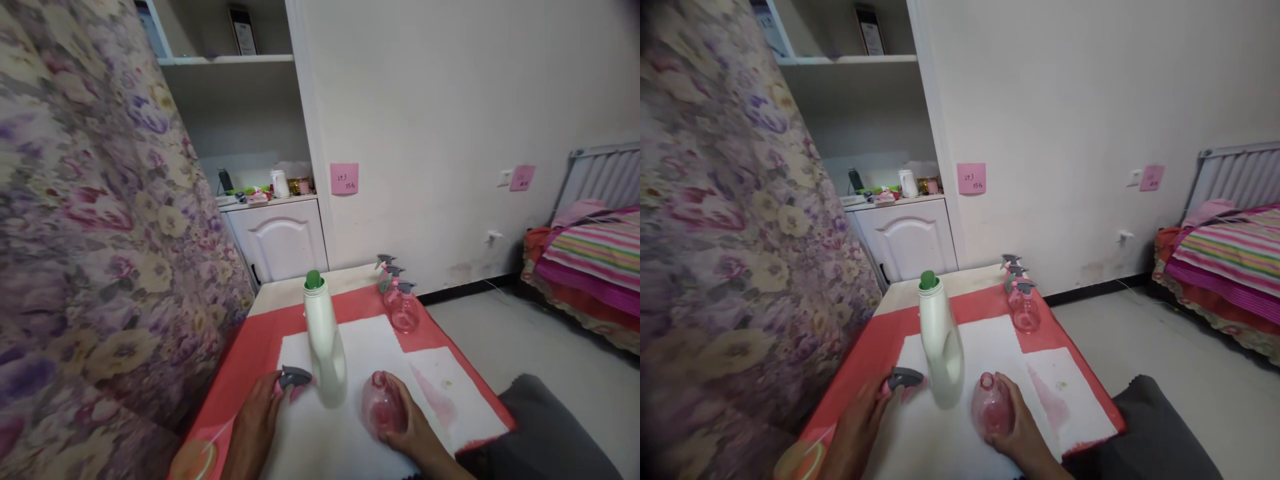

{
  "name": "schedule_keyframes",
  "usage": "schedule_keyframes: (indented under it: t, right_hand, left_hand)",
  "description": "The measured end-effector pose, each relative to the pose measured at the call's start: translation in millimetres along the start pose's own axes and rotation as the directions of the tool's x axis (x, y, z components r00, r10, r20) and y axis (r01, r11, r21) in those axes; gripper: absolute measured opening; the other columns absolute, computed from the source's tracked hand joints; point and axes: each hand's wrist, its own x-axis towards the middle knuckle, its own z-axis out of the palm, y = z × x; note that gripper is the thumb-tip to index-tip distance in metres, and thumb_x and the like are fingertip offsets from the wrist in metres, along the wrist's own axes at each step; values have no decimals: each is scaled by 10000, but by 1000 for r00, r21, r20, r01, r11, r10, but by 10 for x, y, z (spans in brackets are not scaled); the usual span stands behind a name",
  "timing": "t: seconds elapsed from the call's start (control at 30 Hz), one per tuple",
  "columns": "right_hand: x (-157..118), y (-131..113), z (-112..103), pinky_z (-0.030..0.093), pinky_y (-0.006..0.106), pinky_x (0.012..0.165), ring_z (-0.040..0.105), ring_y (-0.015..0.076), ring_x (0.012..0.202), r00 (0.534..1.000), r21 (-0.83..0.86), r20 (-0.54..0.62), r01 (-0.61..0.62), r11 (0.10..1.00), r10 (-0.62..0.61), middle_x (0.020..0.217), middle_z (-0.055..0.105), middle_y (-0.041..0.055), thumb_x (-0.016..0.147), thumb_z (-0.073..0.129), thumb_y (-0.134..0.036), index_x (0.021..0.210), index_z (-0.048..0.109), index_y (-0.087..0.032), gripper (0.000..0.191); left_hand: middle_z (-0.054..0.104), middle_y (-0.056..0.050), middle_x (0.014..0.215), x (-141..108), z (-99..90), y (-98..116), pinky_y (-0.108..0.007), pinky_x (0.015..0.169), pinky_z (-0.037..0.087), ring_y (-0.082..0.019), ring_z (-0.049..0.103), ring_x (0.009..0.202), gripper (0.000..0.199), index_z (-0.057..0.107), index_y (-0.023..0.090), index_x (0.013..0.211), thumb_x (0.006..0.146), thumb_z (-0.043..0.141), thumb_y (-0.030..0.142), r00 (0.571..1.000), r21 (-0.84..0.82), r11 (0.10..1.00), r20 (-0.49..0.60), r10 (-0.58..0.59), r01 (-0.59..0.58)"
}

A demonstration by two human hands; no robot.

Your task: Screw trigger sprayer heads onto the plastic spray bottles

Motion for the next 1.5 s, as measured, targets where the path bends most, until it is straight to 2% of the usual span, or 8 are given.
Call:
schedule_keyframes:
  t: [0.17,0.27,0.43,0.53,0.63,0.8,1.07,1.5]
  right_hand:
    - [5,26,9,273,465,1176,394,297,1384,999,-64,-4,42,997,-42,1445,477,78,566,668,-152,1392,370,-264,885]
    - [9,47,19,292,452,1168,405,288,1375,998,-84,-4,61,995,-62,1440,470,92,573,646,-135,1392,361,-240,874]
    - [12,69,43,321,458,1151,437,291,1348,995,-102,-29,96,990,-99,1418,479,96,592,641,-125,1388,360,-249,853]
    - [20,85,58,333,454,1143,445,298,1342,992,-114,-40,114,987,-119,1413,484,94,591,637,-120,1387,365,-247,850]
    - [28,101,67,343,442,1136,445,299,1341,991,-105,-47,120,987,-126,1408,487,91,588,632,-127,1384,366,-242,847]
    - [28,125,63,334,430,1140,433,297,1350,991,-94,-34,124,988,-127,1414,476,80,556,640,-116,1395,351,-251,897]
    - [28,135,74,336,427,1142,425,309,1354,991,-76,-30,128,989,-131,1418,462,111,572,684,-152,1404,333,-230,907]
    - [13,70,71,359,421,1133,440,291,1345,994,-85,-43,97,992,-101,1412,466,100,565,657,-118,1396,340,-248,899]
  left_hand:
    - [703,-75,1120,-53,-316,553,-417,852,536,-268,660,955,422,610,244,1144,831,559,524,989,-108,985,-41,-140,135]
    - [704,-51,998,-12,-404,974,-351,752,544,-238,664,856,433,603,225,1098,790,631,528,969,-337,915,-31,-247,223]
    - [693,-22,878,149,-234,1594,-261,671,518,-159,629,750,344,588,206,1054,794,683,412,973,-755,636,9,-229,157]
    - [684,-17,863,216,-68,1858,-233,670,502,-122,608,706,360,605,191,1075,788,699,388,975,-848,515,6,-223,123]
    - [680,-10,853,229,71,2046,-216,701,493,-97,599,686,358,629,186,1070,779,715,375,971,-887,447,9,-240,118]
    - [665,0,887,208,265,2196,-210,724,495,-101,605,742,354,621,210,1075,777,725,369,959,-916,388,-13,-285,102]
    - [667,-23,923,259,517,2163,-248,757,501,-116,599,760,291,642,192,1052,823,684,367,974,-881,468,-44,-221,66]
    - [649,-12,943,321,570,2143,-258,779,460,-115,559,771,205,622,217,1064,896,599,331,997,-856,515,10,-75,47]
